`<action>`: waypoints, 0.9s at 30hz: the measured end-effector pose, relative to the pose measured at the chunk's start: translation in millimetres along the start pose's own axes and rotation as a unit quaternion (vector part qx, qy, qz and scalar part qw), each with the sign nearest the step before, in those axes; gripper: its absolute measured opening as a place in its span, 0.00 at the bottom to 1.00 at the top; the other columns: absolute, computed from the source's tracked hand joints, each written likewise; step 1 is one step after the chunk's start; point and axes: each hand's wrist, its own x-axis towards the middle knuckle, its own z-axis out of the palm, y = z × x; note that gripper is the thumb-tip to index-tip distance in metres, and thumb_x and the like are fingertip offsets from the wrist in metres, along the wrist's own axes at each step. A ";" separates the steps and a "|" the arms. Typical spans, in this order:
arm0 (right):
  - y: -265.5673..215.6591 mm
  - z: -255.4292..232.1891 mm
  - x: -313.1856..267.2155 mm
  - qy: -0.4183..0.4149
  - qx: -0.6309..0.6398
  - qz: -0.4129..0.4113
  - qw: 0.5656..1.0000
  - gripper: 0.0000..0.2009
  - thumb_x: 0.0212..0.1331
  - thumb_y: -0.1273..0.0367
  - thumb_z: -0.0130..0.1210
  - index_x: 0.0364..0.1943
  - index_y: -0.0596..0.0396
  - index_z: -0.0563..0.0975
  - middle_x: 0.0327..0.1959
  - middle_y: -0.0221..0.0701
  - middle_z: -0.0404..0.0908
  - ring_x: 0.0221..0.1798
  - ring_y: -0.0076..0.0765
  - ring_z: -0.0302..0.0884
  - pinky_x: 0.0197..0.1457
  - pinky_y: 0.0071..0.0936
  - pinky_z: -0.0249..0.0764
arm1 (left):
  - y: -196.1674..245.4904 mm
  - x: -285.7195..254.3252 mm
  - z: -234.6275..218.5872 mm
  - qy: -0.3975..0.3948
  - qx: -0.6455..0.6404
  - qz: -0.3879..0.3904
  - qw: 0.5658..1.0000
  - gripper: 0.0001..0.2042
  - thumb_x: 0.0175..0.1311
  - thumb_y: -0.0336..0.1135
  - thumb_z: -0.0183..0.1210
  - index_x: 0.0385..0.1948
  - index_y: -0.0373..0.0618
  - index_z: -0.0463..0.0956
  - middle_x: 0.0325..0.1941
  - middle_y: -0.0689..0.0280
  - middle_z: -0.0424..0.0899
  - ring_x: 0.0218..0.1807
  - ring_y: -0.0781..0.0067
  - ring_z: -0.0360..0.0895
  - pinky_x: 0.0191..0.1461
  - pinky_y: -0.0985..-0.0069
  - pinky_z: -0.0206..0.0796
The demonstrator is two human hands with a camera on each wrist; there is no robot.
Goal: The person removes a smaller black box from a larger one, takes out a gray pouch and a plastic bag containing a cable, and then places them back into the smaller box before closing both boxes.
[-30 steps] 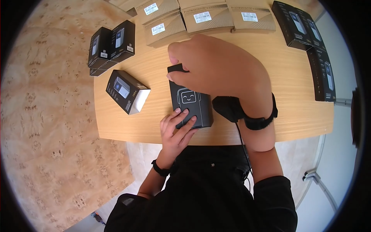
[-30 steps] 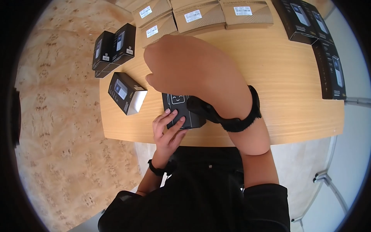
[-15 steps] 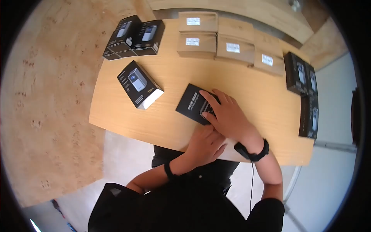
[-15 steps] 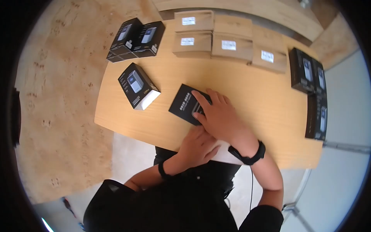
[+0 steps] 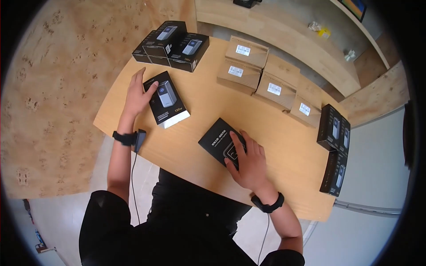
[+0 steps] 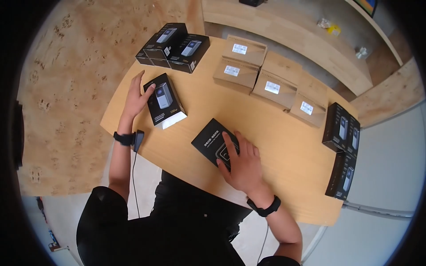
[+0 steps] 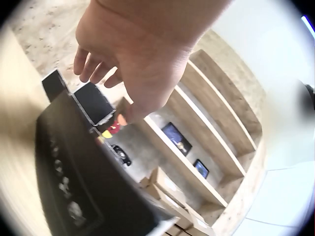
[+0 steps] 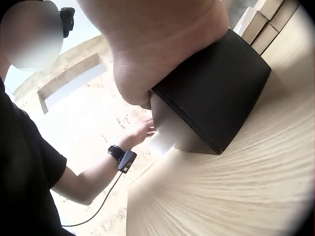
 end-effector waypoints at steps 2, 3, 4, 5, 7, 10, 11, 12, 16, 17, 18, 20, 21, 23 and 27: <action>0.2 0.8 -1.6 0.002 0.003 0.001 1.000 0.38 0.63 0.56 0.62 0.76 0.53 0.66 0.72 0.52 0.66 0.65 0.58 0.71 0.68 0.48 0.66 | -51.7 2.3 27.9 -0.029 -0.048 -0.054 0.997 0.31 0.67 0.46 0.70 0.63 0.31 0.72 0.62 0.45 0.81 0.59 0.57 0.82 0.64 0.64 0.73; -0.1 -0.3 -3.2 0.002 0.000 0.006 1.000 0.38 0.63 0.56 0.62 0.76 0.53 0.66 0.72 0.52 0.66 0.65 0.58 0.71 0.67 0.48 0.66 | -44.8 3.0 25.3 -0.071 -0.097 -0.101 0.988 0.30 0.68 0.47 0.70 0.61 0.31 0.73 0.57 0.48 0.83 0.55 0.61 0.83 0.61 0.67 0.74; -1.1 -0.9 -4.0 0.002 -0.002 0.012 1.000 0.38 0.63 0.56 0.62 0.76 0.53 0.67 0.72 0.52 0.66 0.65 0.58 0.71 0.66 0.48 0.67 | -32.6 2.7 17.8 -0.113 -0.145 -0.146 0.972 0.29 0.68 0.48 0.70 0.59 0.31 0.75 0.53 0.51 0.85 0.51 0.65 0.83 0.57 0.69 0.75; -2.3 -0.5 -6.6 0.000 -0.003 0.019 1.000 0.38 0.63 0.56 0.62 0.76 0.53 0.67 0.72 0.52 0.66 0.64 0.58 0.71 0.66 0.48 0.67 | -24.0 -3.7 14.9 -0.158 -0.191 -0.193 0.950 0.28 0.68 0.48 0.70 0.57 0.31 0.76 0.48 0.54 0.87 0.48 0.68 0.84 0.54 0.71 0.75; -5.2 1.6 -11.6 0.015 -0.008 0.040 0.999 0.38 0.62 0.56 0.62 0.76 0.53 0.67 0.71 0.51 0.67 0.64 0.58 0.71 0.64 0.48 0.67 | -10.4 -25.6 16.9 -0.117 -0.182 -0.185 0.959 0.21 0.67 0.47 0.71 0.40 0.36 0.78 0.31 0.67 0.82 0.35 0.80 0.76 0.41 0.77 0.71; -11.4 4.1 -14.2 0.033 -0.019 0.069 0.997 0.38 0.60 0.57 0.62 0.76 0.53 0.67 0.70 0.51 0.68 0.63 0.58 0.72 0.62 0.48 0.67 | 21.0 -64.7 16.7 -0.071 -0.199 -0.194 0.958 0.18 0.69 0.41 0.71 0.27 0.40 0.74 0.23 0.74 0.73 0.29 0.85 0.67 0.34 0.80 0.62; -14.0 5.5 -14.6 0.039 -0.024 0.078 0.996 0.39 0.59 0.57 0.62 0.76 0.53 0.68 0.70 0.51 0.68 0.62 0.58 0.72 0.61 0.48 0.67 | 26.3 -77.8 19.2 -0.065 -0.223 -0.213 0.949 0.17 0.70 0.40 0.70 0.27 0.41 0.73 0.23 0.75 0.72 0.29 0.86 0.66 0.33 0.81 0.61; -16.9 8.0 -15.5 0.044 -0.028 0.087 0.995 0.39 0.59 0.57 0.62 0.76 0.53 0.68 0.70 0.51 0.68 0.62 0.57 0.72 0.61 0.48 0.67 | 31.4 -89.8 21.1 -0.060 -0.247 -0.231 0.939 0.17 0.71 0.40 0.69 0.27 0.41 0.73 0.23 0.77 0.71 0.29 0.87 0.64 0.33 0.81 0.60; -29.4 10.9 -18.0 0.031 -0.028 0.090 0.995 0.39 0.57 0.58 0.62 0.75 0.54 0.69 0.69 0.51 0.68 0.60 0.56 0.73 0.60 0.47 0.67 | 64.7 -116.0 22.9 -0.070 -0.311 -0.266 0.910 0.15 0.74 0.38 0.66 0.27 0.43 0.73 0.24 0.80 0.68 0.30 0.89 0.63 0.33 0.82 0.58; -32.9 10.6 -18.7 0.020 -0.023 0.081 0.996 0.39 0.57 0.58 0.62 0.75 0.54 0.69 0.69 0.51 0.68 0.59 0.56 0.73 0.59 0.47 0.67 | 69.5 -118.8 22.3 -0.077 -0.317 -0.270 0.906 0.15 0.74 0.38 0.66 0.27 0.43 0.74 0.24 0.79 0.69 0.30 0.89 0.63 0.34 0.82 0.58; -35.7 11.8 -20.7 0.021 -0.025 0.080 0.996 0.39 0.56 0.57 0.63 0.75 0.54 0.70 0.70 0.51 0.68 0.58 0.56 0.72 0.58 0.46 0.67 | 69.6 -120.5 25.2 -0.062 -0.334 -0.277 0.899 0.15 0.75 0.38 0.66 0.28 0.44 0.74 0.24 0.79 0.70 0.30 0.89 0.64 0.34 0.83 0.58; -35.6 11.3 -23.0 0.016 -0.013 0.074 0.997 0.40 0.55 0.57 0.63 0.75 0.54 0.70 0.70 0.52 0.68 0.58 0.56 0.72 0.58 0.46 0.67 | 75.7 -121.5 24.0 -0.048 -0.343 -0.301 0.889 0.15 0.75 0.38 0.65 0.28 0.44 0.75 0.24 0.79 0.72 0.30 0.89 0.65 0.34 0.83 0.59; -35.4 11.0 -23.3 0.014 -0.007 0.072 0.997 0.40 0.54 0.57 0.63 0.75 0.54 0.70 0.70 0.52 0.68 0.58 0.56 0.72 0.58 0.46 0.67 | 79.5 -120.6 22.5 -0.042 -0.347 -0.312 0.883 0.15 0.75 0.39 0.65 0.27 0.44 0.75 0.24 0.79 0.72 0.30 0.89 0.65 0.34 0.83 0.59; -36.1 10.2 -23.1 0.007 -0.006 0.072 0.997 0.40 0.54 0.56 0.63 0.74 0.54 0.70 0.70 0.52 0.68 0.58 0.56 0.72 0.58 0.46 0.67 | 78.6 -121.1 23.6 -0.029 -0.353 -0.315 0.881 0.15 0.75 0.39 0.65 0.27 0.44 0.75 0.24 0.79 0.73 0.30 0.90 0.66 0.34 0.83 0.59; -37.9 9.3 -22.5 -0.003 0.004 0.068 0.998 0.41 0.51 0.60 0.63 0.74 0.57 0.69 0.69 0.54 0.67 0.58 0.60 0.72 0.58 0.49 0.67 | 78.3 -115.9 25.6 -0.007 -0.366 -0.318 0.874 0.15 0.75 0.38 0.65 0.26 0.45 0.75 0.23 0.79 0.74 0.28 0.91 0.67 0.33 0.84 0.58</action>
